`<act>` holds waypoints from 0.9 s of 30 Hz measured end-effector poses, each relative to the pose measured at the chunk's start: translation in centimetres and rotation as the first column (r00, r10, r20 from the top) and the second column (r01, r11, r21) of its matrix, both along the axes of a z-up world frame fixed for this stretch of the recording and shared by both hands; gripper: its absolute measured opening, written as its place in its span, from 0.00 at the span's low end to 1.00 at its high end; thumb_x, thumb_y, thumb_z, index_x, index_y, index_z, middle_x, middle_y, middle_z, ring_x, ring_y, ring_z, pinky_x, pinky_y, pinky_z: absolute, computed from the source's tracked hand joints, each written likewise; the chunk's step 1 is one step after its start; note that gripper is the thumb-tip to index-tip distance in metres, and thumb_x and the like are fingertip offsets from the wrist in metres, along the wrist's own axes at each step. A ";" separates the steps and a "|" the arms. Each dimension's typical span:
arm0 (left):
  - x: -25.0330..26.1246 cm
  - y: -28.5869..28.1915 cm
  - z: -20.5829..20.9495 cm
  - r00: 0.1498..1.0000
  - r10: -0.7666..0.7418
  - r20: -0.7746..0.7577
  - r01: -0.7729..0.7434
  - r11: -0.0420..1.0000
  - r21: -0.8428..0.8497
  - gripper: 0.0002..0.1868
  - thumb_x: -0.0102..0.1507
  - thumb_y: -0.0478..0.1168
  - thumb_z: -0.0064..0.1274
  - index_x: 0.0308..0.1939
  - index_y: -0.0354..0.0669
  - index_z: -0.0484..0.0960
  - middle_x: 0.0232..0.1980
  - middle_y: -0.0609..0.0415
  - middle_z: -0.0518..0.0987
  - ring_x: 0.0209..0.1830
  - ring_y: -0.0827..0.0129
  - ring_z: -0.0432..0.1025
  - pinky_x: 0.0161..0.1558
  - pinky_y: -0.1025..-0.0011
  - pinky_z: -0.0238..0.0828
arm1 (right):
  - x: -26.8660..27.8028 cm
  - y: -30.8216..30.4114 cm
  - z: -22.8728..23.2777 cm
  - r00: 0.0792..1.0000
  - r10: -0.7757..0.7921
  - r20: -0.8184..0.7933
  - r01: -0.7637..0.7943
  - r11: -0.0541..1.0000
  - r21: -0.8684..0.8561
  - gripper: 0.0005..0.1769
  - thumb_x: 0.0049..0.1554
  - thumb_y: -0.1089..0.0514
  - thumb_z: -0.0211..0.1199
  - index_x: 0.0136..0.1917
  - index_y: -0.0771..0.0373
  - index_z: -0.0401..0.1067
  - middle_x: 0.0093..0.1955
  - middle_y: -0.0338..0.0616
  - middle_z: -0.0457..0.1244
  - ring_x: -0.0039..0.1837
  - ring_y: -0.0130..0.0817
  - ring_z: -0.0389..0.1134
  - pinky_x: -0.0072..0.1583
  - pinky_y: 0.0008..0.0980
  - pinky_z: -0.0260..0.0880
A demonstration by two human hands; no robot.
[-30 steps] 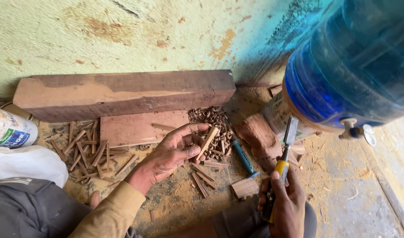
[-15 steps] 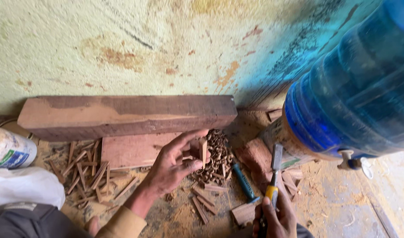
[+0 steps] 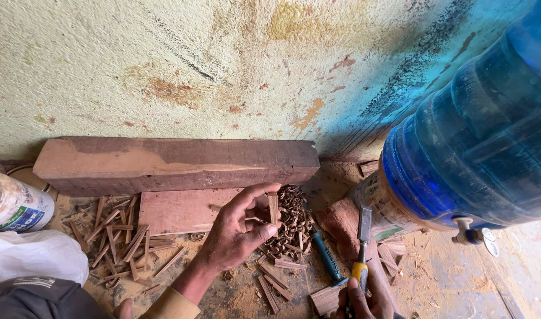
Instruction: The person uses a chisel to carve a small rectangular piece of wood held against a larger wooden block. They repeatedly chip away at the wood to shape it, creating wood shavings that accumulate on the floor.
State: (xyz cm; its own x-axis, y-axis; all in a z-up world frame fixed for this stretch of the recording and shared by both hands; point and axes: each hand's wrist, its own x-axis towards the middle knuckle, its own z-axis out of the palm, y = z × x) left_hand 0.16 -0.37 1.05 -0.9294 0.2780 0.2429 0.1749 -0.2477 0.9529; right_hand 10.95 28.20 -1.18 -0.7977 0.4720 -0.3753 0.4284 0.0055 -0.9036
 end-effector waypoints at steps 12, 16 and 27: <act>-0.6 -0.5 0.4 0.996 0.018 0.084 -0.032 0.985 0.169 0.34 0.59 0.42 0.65 0.69 0.48 0.73 0.41 0.44 0.86 0.39 0.61 0.84 0.42 0.60 0.85 | 0.0 -0.1 -0.1 0.997 0.012 0.076 -0.008 0.999 -0.044 0.33 0.60 0.51 0.58 0.78 0.47 0.56 0.27 0.51 0.59 0.22 0.39 0.59 0.27 0.36 0.58; -0.8 -0.8 0.7 0.992 0.015 0.124 -0.046 0.967 0.251 0.38 0.58 0.38 0.65 0.71 0.44 0.69 0.44 0.42 0.86 0.43 0.61 0.83 0.45 0.62 0.84 | 0.0 -0.9 1.1 0.994 0.010 0.112 -0.007 1.000 -0.021 0.32 0.61 0.49 0.57 0.77 0.49 0.57 0.27 0.51 0.59 0.23 0.39 0.59 0.27 0.35 0.57; -0.6 -0.8 0.8 0.971 0.043 0.233 -0.116 0.944 0.308 0.41 0.56 0.36 0.67 0.72 0.38 0.69 0.40 0.41 0.86 0.35 0.64 0.82 0.35 0.67 0.84 | 0.1 -1.3 1.2 0.992 0.015 0.123 -0.012 1.000 -0.020 0.32 0.61 0.49 0.58 0.77 0.50 0.58 0.28 0.50 0.59 0.23 0.38 0.59 0.27 0.35 0.58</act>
